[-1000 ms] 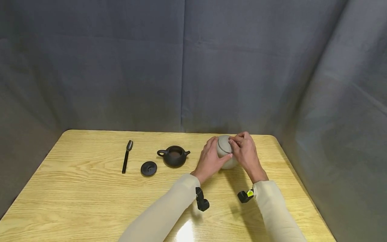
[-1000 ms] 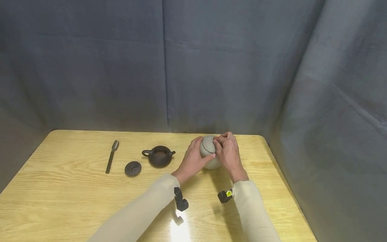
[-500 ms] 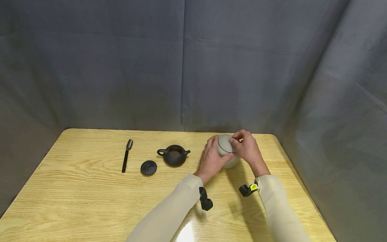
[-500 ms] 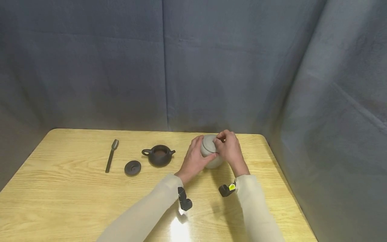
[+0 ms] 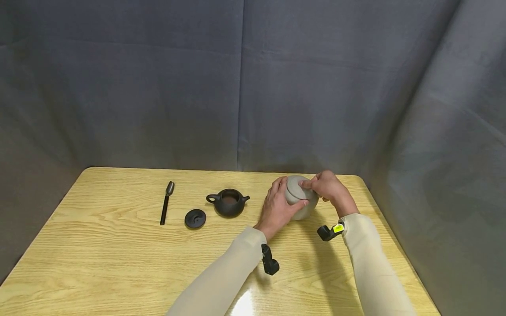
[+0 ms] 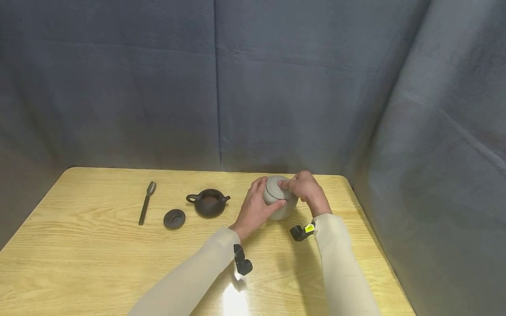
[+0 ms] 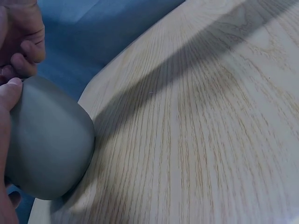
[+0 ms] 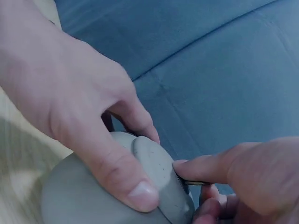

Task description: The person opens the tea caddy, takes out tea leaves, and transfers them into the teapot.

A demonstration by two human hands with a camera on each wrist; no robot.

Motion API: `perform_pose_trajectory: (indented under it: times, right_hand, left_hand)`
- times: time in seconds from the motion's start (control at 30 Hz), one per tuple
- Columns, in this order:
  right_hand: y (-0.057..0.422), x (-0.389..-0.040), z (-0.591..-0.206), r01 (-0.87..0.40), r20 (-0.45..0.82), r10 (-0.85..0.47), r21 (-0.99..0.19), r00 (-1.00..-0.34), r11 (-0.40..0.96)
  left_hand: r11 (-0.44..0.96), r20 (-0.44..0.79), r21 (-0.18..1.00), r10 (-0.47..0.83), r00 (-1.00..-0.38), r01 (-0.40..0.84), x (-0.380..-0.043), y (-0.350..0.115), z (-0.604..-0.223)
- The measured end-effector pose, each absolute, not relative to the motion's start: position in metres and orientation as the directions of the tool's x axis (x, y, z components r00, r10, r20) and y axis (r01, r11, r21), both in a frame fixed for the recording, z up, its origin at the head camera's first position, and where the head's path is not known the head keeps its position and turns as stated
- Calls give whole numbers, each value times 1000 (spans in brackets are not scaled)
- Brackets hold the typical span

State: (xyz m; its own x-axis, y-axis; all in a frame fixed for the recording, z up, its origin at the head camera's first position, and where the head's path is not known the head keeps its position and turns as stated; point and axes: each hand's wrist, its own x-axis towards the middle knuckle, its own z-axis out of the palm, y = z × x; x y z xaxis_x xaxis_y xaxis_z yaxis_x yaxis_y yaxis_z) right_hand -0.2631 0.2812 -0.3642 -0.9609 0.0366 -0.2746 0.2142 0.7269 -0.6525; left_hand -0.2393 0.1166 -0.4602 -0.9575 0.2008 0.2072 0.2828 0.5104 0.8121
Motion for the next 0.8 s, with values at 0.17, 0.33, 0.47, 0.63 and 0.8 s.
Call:
perform_pose_trajectory:
  times: [0.17,0.33,0.47,0.63,0.8]
  right_hand:
    - [273,-261,-373,38,-81,-15,-620,-997,784]
    - [271,-260,-382,-66,42,-51,-570,-998,819]
    - [274,-260,-388,-112,95,-69,-599,-993,793]
    - [279,-260,-396,-143,146,-61,-663,-987,734]
    - [278,-260,-401,-137,156,-33,-725,-987,675]
  left_hand:
    - [519,209,806,201,-957,285,-241,115,-460]
    - [509,208,811,209,-955,288,-240,115,-461]
    - [514,211,806,214,-954,293,-239,115,-462]
    - [514,210,807,209,-955,290,-238,114,-461]
    - [525,201,802,214,-956,286,-238,112,-459]
